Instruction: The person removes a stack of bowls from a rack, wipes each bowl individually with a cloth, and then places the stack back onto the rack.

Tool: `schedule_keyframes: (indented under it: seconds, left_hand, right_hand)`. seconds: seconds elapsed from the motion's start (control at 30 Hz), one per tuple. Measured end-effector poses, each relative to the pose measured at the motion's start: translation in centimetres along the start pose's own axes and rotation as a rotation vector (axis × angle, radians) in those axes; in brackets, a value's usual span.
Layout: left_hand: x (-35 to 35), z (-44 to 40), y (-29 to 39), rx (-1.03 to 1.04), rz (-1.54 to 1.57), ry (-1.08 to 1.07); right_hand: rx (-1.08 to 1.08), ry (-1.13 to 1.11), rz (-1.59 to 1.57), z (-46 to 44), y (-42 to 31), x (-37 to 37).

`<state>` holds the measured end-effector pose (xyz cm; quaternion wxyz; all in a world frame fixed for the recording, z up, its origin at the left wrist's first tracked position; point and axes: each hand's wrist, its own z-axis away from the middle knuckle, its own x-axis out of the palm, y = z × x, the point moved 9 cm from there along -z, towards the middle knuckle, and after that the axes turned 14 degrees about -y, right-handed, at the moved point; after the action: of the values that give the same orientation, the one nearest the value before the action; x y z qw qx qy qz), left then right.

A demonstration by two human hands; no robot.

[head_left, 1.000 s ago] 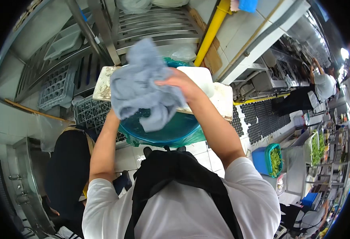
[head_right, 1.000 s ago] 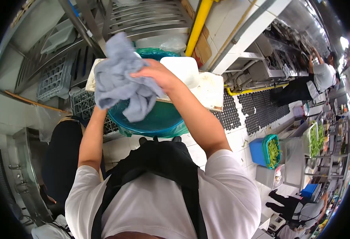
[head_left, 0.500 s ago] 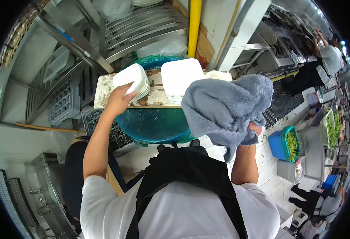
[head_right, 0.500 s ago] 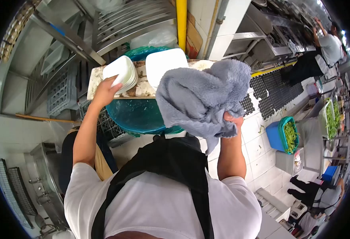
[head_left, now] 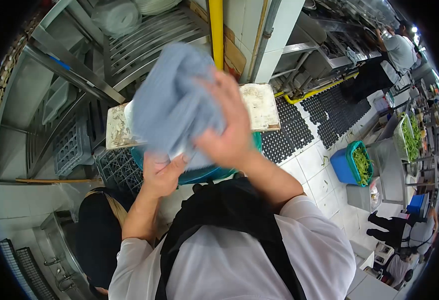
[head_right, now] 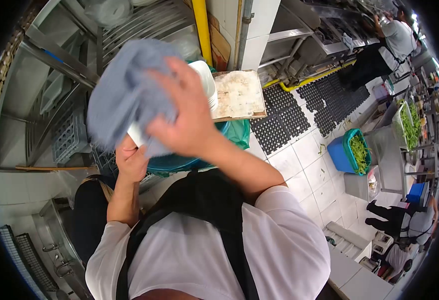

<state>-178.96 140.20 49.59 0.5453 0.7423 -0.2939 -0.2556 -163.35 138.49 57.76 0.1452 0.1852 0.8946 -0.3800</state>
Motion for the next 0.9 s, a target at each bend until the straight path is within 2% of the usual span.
schedule_keyframes:
  seconds: [0.03,0.07,0.13,0.17,0.23,0.3,0.33,0.37,0.4,0.47,0.5,0.53,0.57,0.6,0.63,0.67,0.73,0.8,0.9]
  left_hand:
    - [0.1,-0.1,0.0,0.004,0.002,-0.001]
    - [0.1,-0.3,0.2,0.048,0.058,-0.006]
    - [0.3,-0.6,0.6,0.127,0.166,-0.024]
    - [0.2,-1.0,0.2,0.131,0.170,-0.032]
    - [-0.4,-1.6,0.5,0.349,0.465,-0.049]
    - [-0.6,-3.3,1.5,0.334,0.567,-0.041]
    - [-0.9,-4.3,1.6,0.318,0.663,-0.022]
    - [-1.8,-5.8,1.0,0.259,0.599,-0.010]
    - [-1.7,-6.9,0.9,0.192,0.463,0.004]
    - [-1.8,-8.5,-1.6,-0.119,-0.124,-0.035]
    - [-1.2,-9.3,-2.9,-0.265,-0.363,-0.149]
    - [-0.9,-10.0,-3.2,-0.267,-0.362,-0.148]
    - [0.6,-11.0,-2.4,-0.161,-0.693,-0.234]
    - [2.2,-11.4,-2.2,-0.051,-1.022,-0.319]
    - [2.4,-11.4,-4.0,-0.075,-1.148,-0.378]
    - [2.3,-11.2,-4.9,-0.077,-1.149,-0.378]
    - [3.0,-10.9,-6.7,-0.123,-1.280,-0.520]
    - [2.9,-10.7,-7.6,-0.186,-1.274,-0.536]
    - [3.2,-10.1,-9.3,-0.073,-1.315,-0.602]
  right_hand:
    - [0.090,0.089,-0.233,0.0,2.3,-1.2]
    - [0.088,0.085,-0.229,-0.4,2.8,-2.1]
    - [0.515,-0.006,-0.896,0.8,7.4,-0.4]
    - [0.513,0.001,-0.889,2.1,9.1,0.2]
    - [0.412,0.087,-0.735,6.9,15.0,1.5]
    - [0.542,0.143,-0.742,11.3,17.0,3.9]
    - [0.690,-0.056,-0.852,11.6,13.9,4.6]
    - [0.834,-0.250,-0.962,12.5,10.6,4.4]
    - [0.833,-0.238,-0.963,13.5,10.0,3.4]
    - [0.663,-0.401,-0.687,14.2,8.3,1.2]
    - [0.665,-0.400,-0.688,15.5,8.7,0.3]
    - [0.776,-0.249,-0.854,17.7,10.4,-0.6]
    - [0.881,-0.093,-1.016,19.6,11.8,-1.5]
    - [0.881,-0.096,-1.019,20.4,12.0,-2.3]
    - [0.896,-0.006,-0.993,21.3,12.5,-3.7]
    - [0.908,0.085,-0.964,22.1,12.9,-4.8]
    - [0.895,0.133,-0.915,22.0,12.4,-6.2]
    - [0.885,0.156,-0.866,21.8,12.0,-7.4]
    - [0.790,0.190,-0.892,20.4,11.8,-7.5]
